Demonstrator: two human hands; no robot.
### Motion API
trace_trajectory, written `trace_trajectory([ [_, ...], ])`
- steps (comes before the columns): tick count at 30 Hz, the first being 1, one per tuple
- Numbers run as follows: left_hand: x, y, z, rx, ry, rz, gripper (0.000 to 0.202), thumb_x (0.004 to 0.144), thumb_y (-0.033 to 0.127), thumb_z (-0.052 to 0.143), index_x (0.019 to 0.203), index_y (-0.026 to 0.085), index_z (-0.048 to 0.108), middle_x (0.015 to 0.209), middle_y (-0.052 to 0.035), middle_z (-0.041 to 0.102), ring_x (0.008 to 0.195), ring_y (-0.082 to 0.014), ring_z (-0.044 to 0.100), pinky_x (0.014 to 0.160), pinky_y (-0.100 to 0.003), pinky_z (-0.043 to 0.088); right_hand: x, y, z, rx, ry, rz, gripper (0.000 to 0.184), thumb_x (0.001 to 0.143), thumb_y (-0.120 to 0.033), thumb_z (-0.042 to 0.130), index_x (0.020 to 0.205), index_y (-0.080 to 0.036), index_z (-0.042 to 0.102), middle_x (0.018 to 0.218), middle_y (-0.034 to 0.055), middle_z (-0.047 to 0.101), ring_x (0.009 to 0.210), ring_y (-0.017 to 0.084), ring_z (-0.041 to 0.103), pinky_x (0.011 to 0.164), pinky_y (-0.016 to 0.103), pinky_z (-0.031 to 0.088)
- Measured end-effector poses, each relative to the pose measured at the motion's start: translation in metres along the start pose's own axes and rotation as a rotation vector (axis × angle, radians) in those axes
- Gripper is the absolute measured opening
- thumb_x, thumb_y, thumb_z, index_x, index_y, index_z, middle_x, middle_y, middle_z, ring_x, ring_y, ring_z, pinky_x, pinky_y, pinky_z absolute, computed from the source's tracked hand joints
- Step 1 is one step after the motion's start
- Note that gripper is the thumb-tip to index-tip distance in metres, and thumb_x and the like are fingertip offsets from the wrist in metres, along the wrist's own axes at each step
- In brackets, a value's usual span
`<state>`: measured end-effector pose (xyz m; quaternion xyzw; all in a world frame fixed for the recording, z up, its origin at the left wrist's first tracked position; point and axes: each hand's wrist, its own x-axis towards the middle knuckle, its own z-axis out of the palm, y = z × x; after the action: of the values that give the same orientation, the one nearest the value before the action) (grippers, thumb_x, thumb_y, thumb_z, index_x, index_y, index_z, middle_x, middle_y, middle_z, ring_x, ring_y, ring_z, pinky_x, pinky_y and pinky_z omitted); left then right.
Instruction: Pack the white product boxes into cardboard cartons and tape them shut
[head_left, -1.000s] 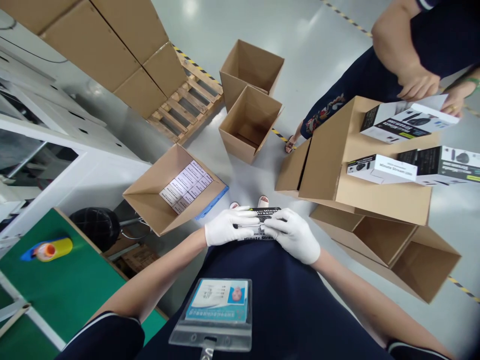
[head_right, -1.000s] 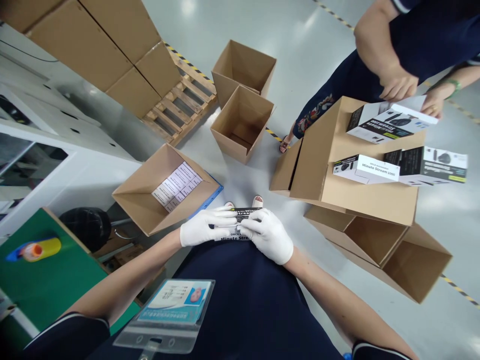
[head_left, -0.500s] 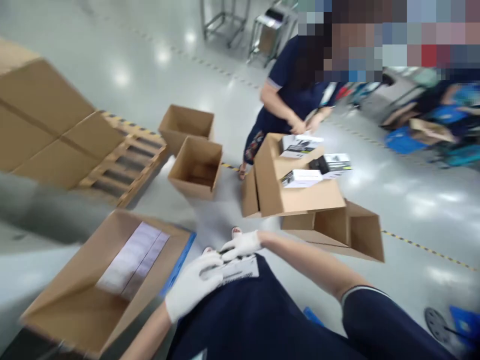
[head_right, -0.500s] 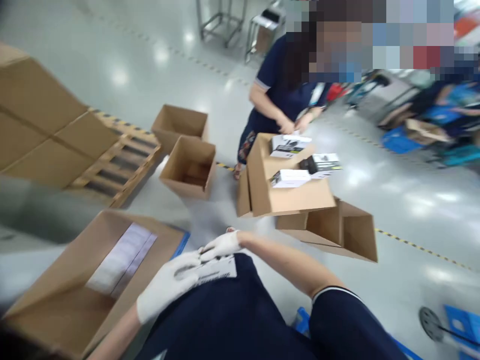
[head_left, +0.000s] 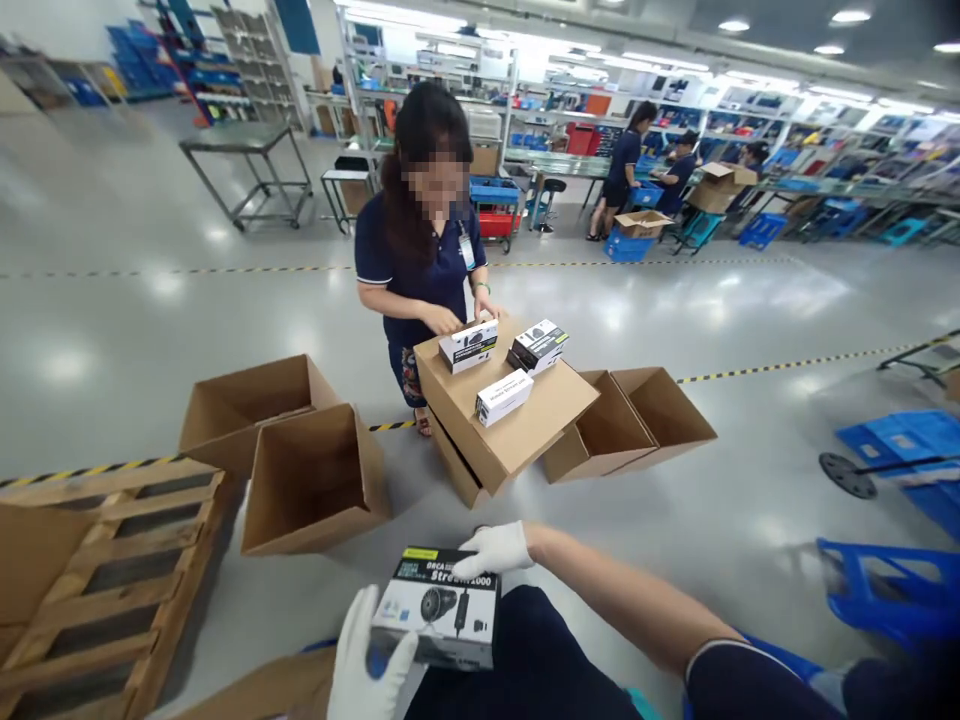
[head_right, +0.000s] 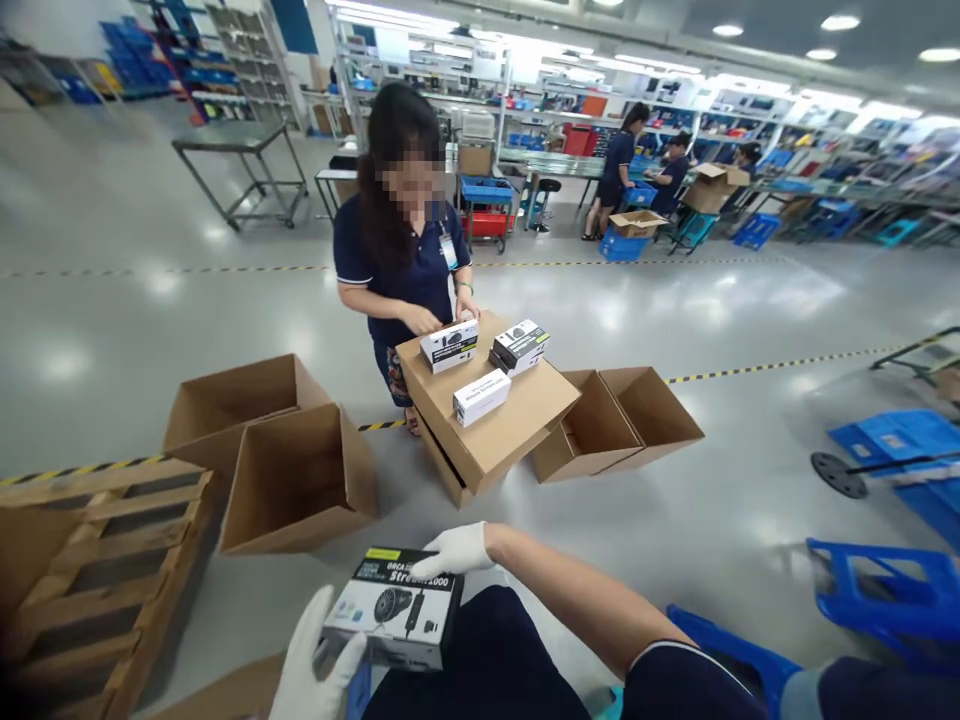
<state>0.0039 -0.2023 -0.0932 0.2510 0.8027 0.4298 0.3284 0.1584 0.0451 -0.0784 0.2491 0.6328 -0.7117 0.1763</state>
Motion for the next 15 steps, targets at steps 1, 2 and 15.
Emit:
trace_trajectory([
  [1,0.01,0.014,0.013,-0.053,0.033,-0.052,0.085,0.092,0.063,0.057,0.165,0.037,0.02,0.171,-0.0085,0.03,0.153,-0.0362,0.037,0.12,-0.056,0.042,-0.009,-0.002,-0.006,0.001,0.084,-0.046,0.052,0.075,-0.062,0.082,0.108,-0.022,0.076,0.102,0.002,0.078,0.098,0.025,0.073,0.087,0.033,0.057],
  [2,0.019,0.031,0.026,-0.113,0.025,-0.083,0.093,0.095,0.063,0.054,0.166,0.035,0.001,0.171,-0.0125,0.028,0.151,-0.0366,0.04,0.116,-0.056,0.048,-0.017,-0.004,-0.012,0.019,0.159,-0.094,0.054,0.078,-0.061,0.079,0.116,-0.023,0.073,0.111,0.0022,0.077,0.106,0.026,0.071,0.092,0.035,0.056],
  [15,0.152,0.221,0.166,-0.106,-0.6,0.093,0.069,0.102,0.057,0.046,0.16,0.021,0.04,0.157,-0.0139,0.052,0.134,-0.0284,0.06,0.108,-0.043,0.054,-0.113,0.03,-0.212,0.868,0.526,-0.364,0.061,0.075,-0.06,0.083,0.113,-0.015,0.071,0.114,0.016,0.077,0.104,0.031,0.074,0.096,0.046,0.058],
])
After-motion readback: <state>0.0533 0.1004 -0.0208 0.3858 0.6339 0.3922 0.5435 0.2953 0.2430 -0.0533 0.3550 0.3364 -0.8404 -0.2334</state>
